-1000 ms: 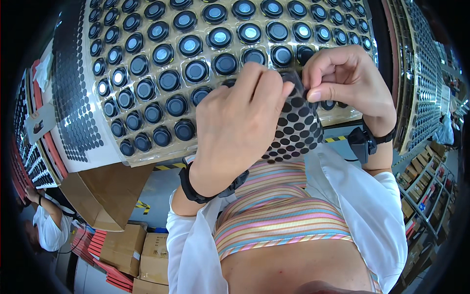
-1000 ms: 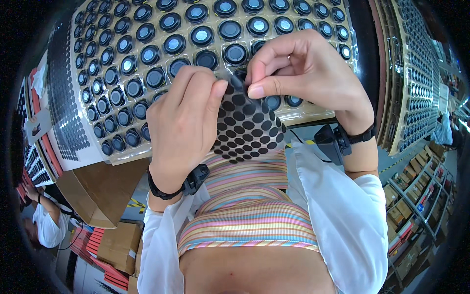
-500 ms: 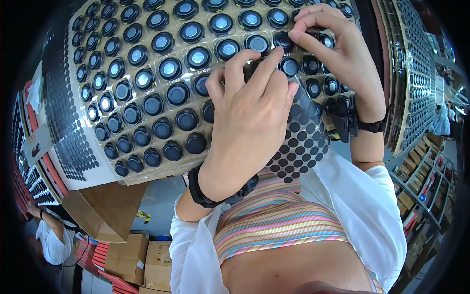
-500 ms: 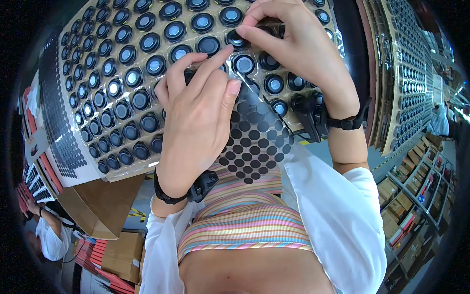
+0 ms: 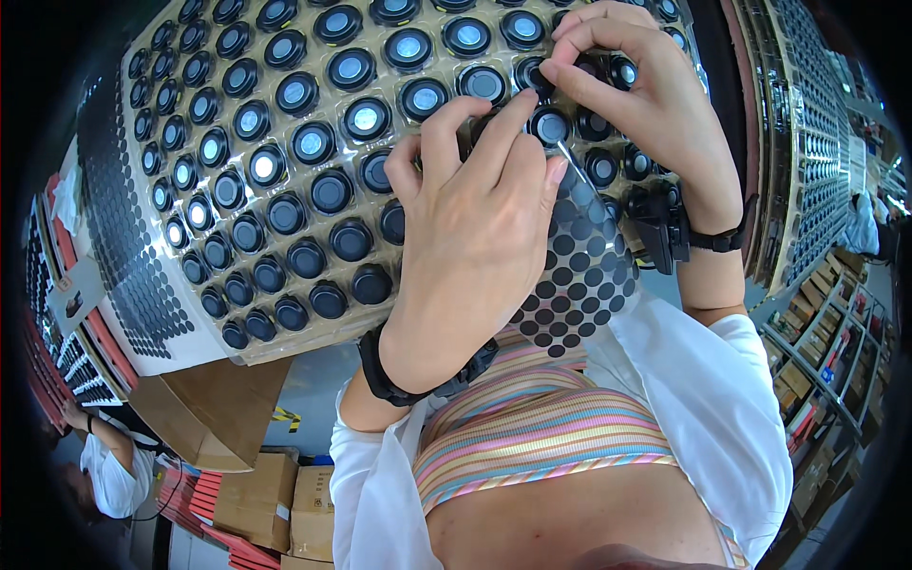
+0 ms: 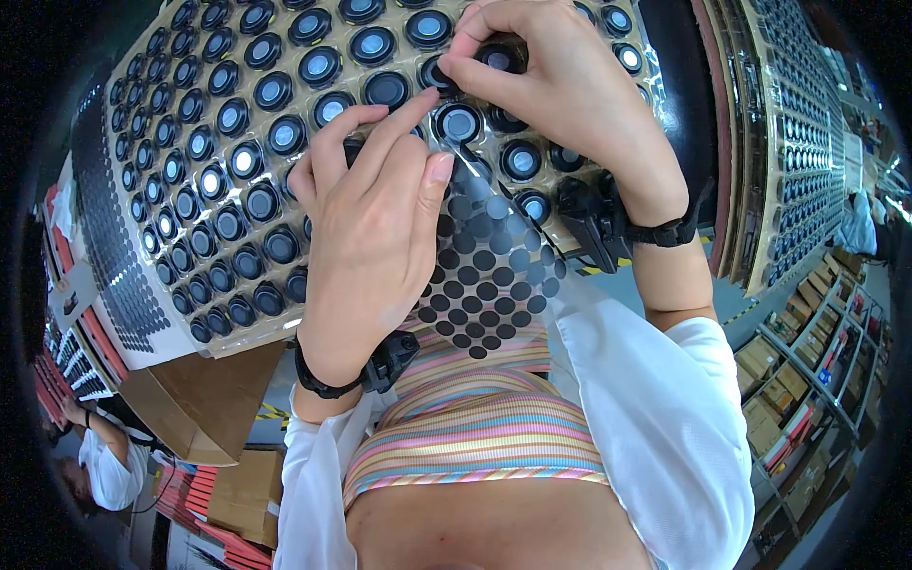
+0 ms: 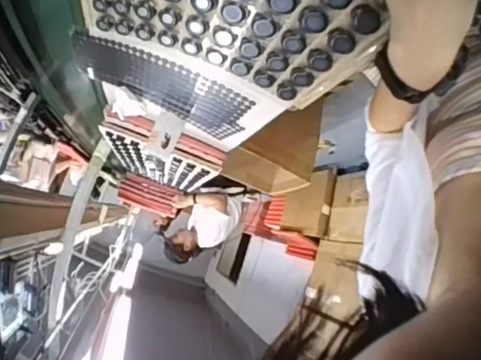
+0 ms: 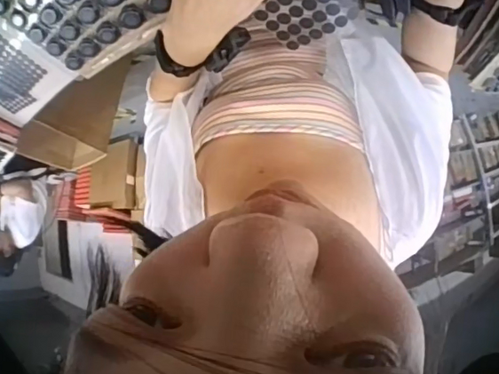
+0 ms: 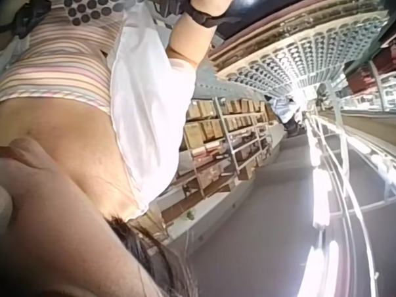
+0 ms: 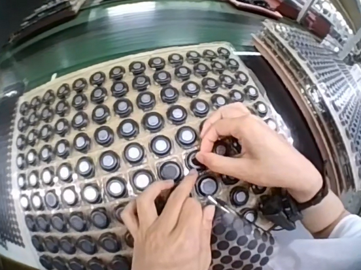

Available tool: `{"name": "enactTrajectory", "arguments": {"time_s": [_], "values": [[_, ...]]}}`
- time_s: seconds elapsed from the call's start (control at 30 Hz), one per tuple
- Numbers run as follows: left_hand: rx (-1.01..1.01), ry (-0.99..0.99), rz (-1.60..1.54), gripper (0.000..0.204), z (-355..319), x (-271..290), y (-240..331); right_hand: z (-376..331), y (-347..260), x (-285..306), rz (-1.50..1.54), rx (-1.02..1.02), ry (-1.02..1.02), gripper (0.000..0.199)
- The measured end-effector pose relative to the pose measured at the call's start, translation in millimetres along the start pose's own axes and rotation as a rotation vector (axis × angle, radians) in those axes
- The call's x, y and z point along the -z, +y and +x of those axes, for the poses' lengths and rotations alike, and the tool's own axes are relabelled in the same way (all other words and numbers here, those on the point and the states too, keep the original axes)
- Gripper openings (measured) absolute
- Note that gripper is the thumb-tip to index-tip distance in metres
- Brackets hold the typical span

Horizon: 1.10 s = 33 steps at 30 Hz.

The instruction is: Peeling small round adhesive seals from a sheet and applying them to a grid of electronic components.

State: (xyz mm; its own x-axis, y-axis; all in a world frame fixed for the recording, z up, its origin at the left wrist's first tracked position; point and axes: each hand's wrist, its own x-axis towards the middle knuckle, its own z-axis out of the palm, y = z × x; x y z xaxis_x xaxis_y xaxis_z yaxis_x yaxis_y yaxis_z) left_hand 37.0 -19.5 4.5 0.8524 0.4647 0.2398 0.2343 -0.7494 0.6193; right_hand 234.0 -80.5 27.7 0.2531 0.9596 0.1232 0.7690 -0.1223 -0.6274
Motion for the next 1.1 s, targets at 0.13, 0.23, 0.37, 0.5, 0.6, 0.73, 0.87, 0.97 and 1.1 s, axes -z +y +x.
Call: {"name": "enactTrajectory", "arguments": {"time_s": [0.13, 0.23, 0.37, 0.5, 0.6, 0.73, 0.87, 0.97, 1.1], "values": [[-0.002, -0.005, 0.023, 0.026, 0, 1, 0, 0, -1, -2, -0.016, 0.005, 0.008, 0.01], [-0.017, -0.003, 0.031, 0.026, -2, 2, -1, -1, -3, -1, -0.047, 0.022, 0.026, 0.011], [-0.014, 0.047, 0.034, 0.014, -10, 13, -2, -10, -11, 10, 0.016, -0.003, 0.009, 0.012], [-0.01, 0.118, 0.038, 0.011, -26, 25, -9, -31, -24, 15, 0.477, -0.057, -0.226, 0.016], [-0.015, 0.147, 0.027, 0.011, -35, 29, -12, -38, -40, 15, 0.675, -0.179, -0.37, 0.022], [-0.034, 0.152, -0.017, 0.012, -40, 31, -12, -37, -50, 8, 0.809, -0.211, -0.373, 0.019], [-0.044, 0.147, -0.033, 0.015, -44, 32, -11, -33, -57, 5, 0.804, -0.237, -0.397, 0.017], [-0.082, 0.141, -0.028, 0.018, -46, 34, -14, -29, -54, 4, 0.795, -0.299, -0.454, 0.017], [-0.104, 0.127, -0.076, 0.016, -49, 36, -11, -24, -38, 0, 0.98, -0.322, -0.617, 0.018]]}}
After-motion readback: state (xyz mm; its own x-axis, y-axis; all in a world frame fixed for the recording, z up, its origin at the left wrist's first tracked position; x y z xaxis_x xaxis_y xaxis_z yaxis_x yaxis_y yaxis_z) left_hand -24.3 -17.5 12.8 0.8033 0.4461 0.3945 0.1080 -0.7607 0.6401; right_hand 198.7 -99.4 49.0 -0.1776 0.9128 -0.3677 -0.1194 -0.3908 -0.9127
